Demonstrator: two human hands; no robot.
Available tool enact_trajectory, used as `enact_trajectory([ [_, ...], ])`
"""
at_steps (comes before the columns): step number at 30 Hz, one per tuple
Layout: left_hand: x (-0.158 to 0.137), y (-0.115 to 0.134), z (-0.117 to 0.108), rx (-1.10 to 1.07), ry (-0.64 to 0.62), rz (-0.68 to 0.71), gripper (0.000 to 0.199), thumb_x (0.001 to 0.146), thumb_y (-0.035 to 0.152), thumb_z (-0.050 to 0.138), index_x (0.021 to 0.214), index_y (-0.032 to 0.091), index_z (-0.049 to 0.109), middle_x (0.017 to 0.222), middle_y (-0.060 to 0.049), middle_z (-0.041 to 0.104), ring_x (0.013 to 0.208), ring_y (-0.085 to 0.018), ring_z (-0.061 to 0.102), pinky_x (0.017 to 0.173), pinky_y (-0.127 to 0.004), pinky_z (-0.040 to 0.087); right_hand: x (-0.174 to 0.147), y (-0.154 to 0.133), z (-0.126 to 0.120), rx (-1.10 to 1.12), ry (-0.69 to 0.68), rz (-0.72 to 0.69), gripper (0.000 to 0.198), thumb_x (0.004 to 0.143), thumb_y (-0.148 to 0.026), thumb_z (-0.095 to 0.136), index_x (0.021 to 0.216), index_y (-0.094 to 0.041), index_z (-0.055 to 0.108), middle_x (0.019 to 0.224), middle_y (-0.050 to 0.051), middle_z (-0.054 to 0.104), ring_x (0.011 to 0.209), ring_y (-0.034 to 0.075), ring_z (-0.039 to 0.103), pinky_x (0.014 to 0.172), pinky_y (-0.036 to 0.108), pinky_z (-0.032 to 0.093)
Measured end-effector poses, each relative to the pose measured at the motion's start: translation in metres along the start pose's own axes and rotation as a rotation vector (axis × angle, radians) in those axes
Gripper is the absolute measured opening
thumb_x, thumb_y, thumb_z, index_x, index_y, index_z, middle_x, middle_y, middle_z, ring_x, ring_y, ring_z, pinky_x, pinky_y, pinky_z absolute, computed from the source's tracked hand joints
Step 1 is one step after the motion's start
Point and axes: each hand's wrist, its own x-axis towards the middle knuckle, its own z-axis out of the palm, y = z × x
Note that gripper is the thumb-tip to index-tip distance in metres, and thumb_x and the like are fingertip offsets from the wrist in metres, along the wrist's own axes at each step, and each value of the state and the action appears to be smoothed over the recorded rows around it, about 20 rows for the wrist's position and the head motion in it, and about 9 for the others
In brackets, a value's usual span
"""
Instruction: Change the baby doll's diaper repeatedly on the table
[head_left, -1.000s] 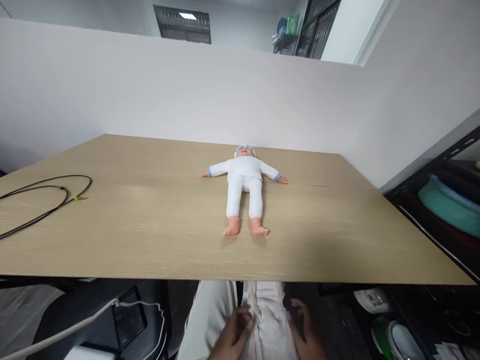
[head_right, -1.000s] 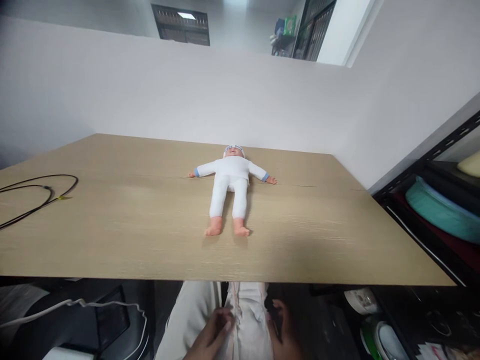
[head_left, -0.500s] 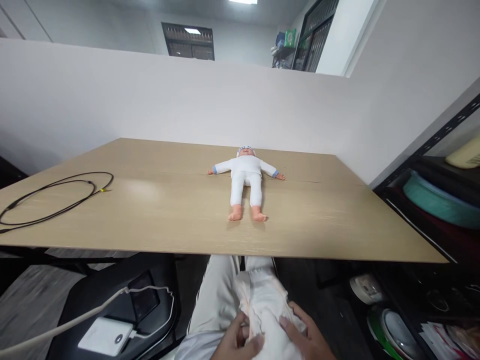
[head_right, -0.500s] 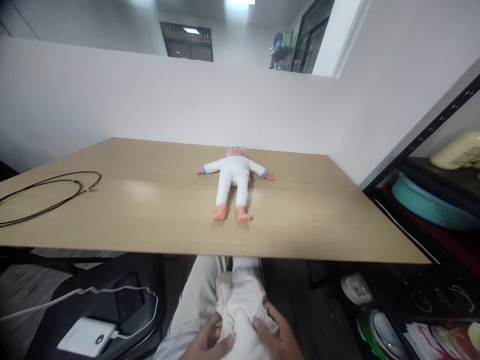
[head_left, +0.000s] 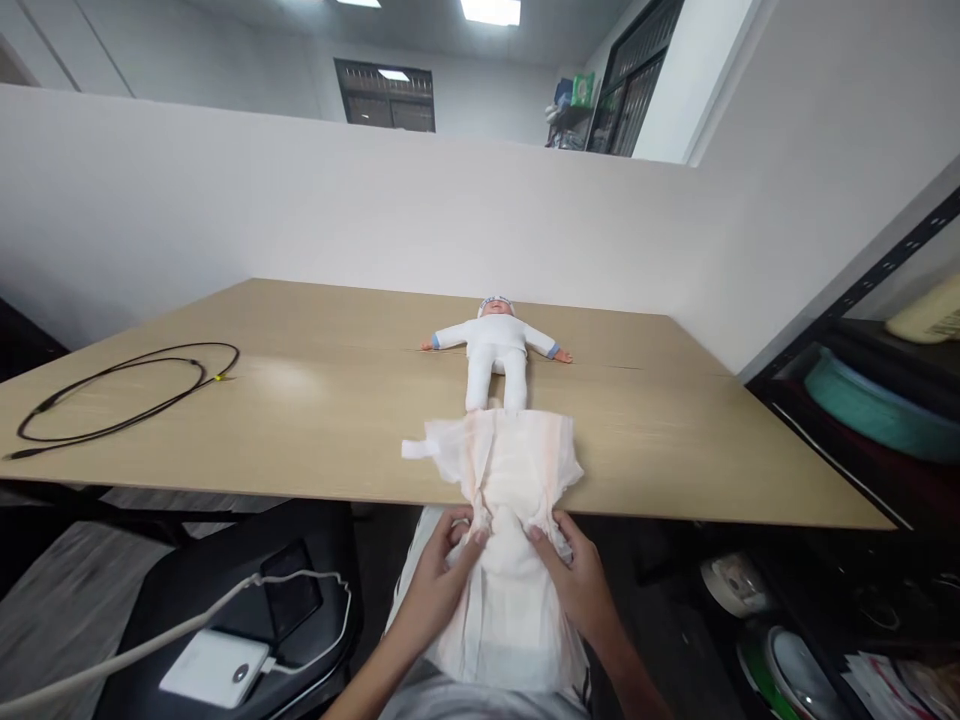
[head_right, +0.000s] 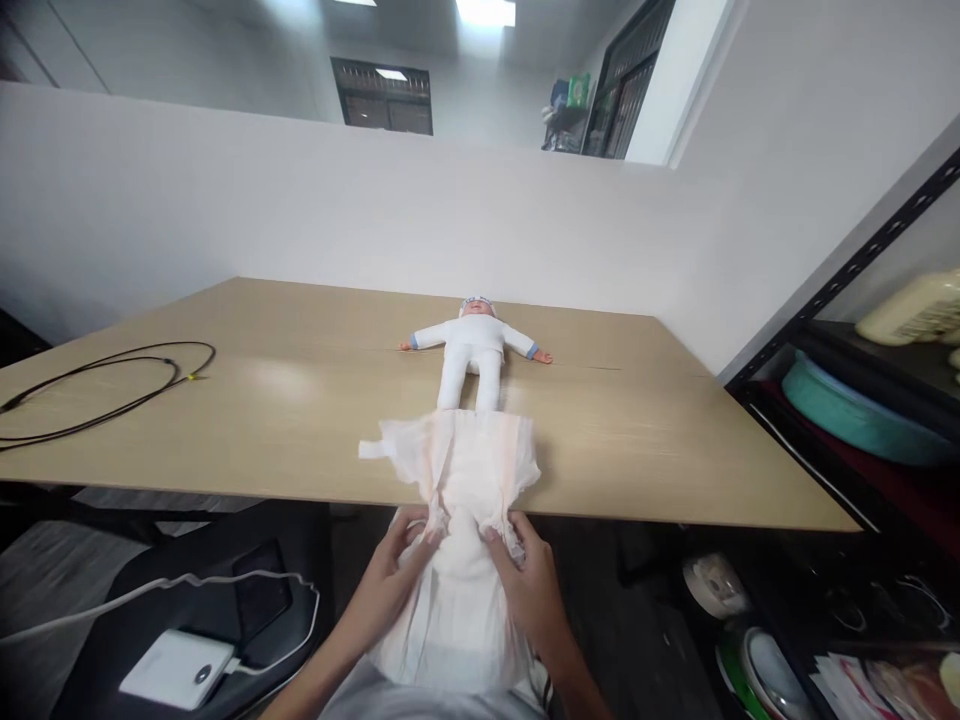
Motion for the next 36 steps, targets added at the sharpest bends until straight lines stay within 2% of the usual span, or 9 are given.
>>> enact_trajectory([
  [5,0.005,-0.036,-0.005,0.015,0.026,-0.077,0.045,0.095,0.064,0.073,0.113,0.023,0.07,0.123,-0.012,0.076,0.12,-0.029,0.069,0.099,-0.033,0.057,-0.004,0.038,0.006,-0.073,-0.008,0.023,0.046,0.102,-0.06,0.064,0.117,-0.018,0.073,0.111,0.012,0.082,0.103,0.029,0.077,0.088,0.032,0.061],
  [10,-0.003,-0.048,-0.008,0.016,0.045,-0.129,0.045,0.095,0.063,0.074,0.116,0.024,0.071,0.126,-0.012,0.075,0.121,-0.029,0.069,0.103,-0.033,0.056,-0.015,0.042,0.006,-0.377,0.371,-0.248,0.042,0.101,-0.046,0.07,0.134,-0.021,0.066,0.124,0.014,0.076,0.101,0.027,0.074,0.084,0.037,0.063],
  [12,-0.004,-0.048,-0.007,0.022,0.041,-0.139,0.047,0.095,0.064,0.074,0.118,0.024,0.07,0.127,-0.012,0.075,0.122,-0.029,0.069,0.104,-0.033,0.056,-0.012,0.029,0.007,-0.479,0.414,-0.377,0.037,0.102,-0.039,0.069,0.135,-0.022,0.066,0.127,0.015,0.074,0.107,0.028,0.073,0.086,0.04,0.064],
  [16,-0.003,-0.047,-0.004,0.036,0.05,-0.115,0.047,0.094,0.063,0.075,0.119,0.024,0.069,0.127,-0.011,0.076,0.123,-0.03,0.069,0.105,-0.033,0.055,0.016,-0.006,0.019,-0.594,0.209,-0.533,0.033,0.105,-0.027,0.062,0.137,-0.025,0.067,0.141,0.012,0.07,0.137,0.03,0.064,0.112,0.049,0.058],
  [20,-0.004,-0.047,-0.011,0.113,0.007,-0.089,0.043,0.1,0.06,0.069,0.126,0.027,0.068,0.121,-0.009,0.078,0.114,-0.028,0.072,0.102,-0.034,0.055,0.057,-0.027,0.039,-0.721,0.005,-0.584,0.059,0.106,-0.024,0.054,0.164,-0.027,0.049,0.171,0.009,0.047,0.161,0.031,0.039,0.129,0.053,0.043],
  [26,0.001,-0.003,-0.059,0.595,-0.084,0.098,0.035,0.099,0.048,0.073,0.131,0.033,0.073,0.129,-0.008,0.078,0.107,-0.029,0.073,0.099,-0.038,0.056,0.082,-0.014,0.057,-0.871,-0.144,-0.513,0.062,0.111,-0.029,0.047,0.172,-0.033,0.037,0.18,0.004,0.032,0.166,0.03,0.03,0.134,0.056,0.033],
  [29,0.028,0.05,-0.078,0.781,-0.174,0.332,0.037,0.102,0.038,0.07,0.139,0.034,0.069,0.142,-0.008,0.071,0.128,-0.031,0.066,0.113,-0.042,0.051,0.078,-0.009,0.059,-0.883,-0.141,-0.507,0.06,0.111,-0.03,0.047,0.171,-0.036,0.04,0.18,0.002,0.031,0.167,0.031,0.029,0.135,0.058,0.03],
  [32,0.087,0.088,-0.076,1.006,-0.298,0.592,0.046,0.108,0.024,0.056,0.153,0.034,0.059,0.152,-0.007,0.065,0.138,-0.03,0.059,0.118,-0.043,0.046,0.076,-0.009,0.06,-0.899,-0.141,-0.507,0.062,0.11,-0.027,0.047,0.171,-0.037,0.039,0.181,0.002,0.03,0.166,0.031,0.03,0.134,0.058,0.031],
  [36,0.189,0.087,-0.056,1.447,-0.447,0.855,0.08,0.095,0.002,0.061,0.166,0.036,0.046,0.175,-0.008,0.044,0.154,-0.032,0.047,0.124,-0.046,0.038,0.077,-0.009,0.061,-0.899,-0.136,-0.497,0.061,0.109,-0.025,0.047,0.17,-0.034,0.042,0.179,0.003,0.033,0.166,0.03,0.03,0.134,0.057,0.031],
])
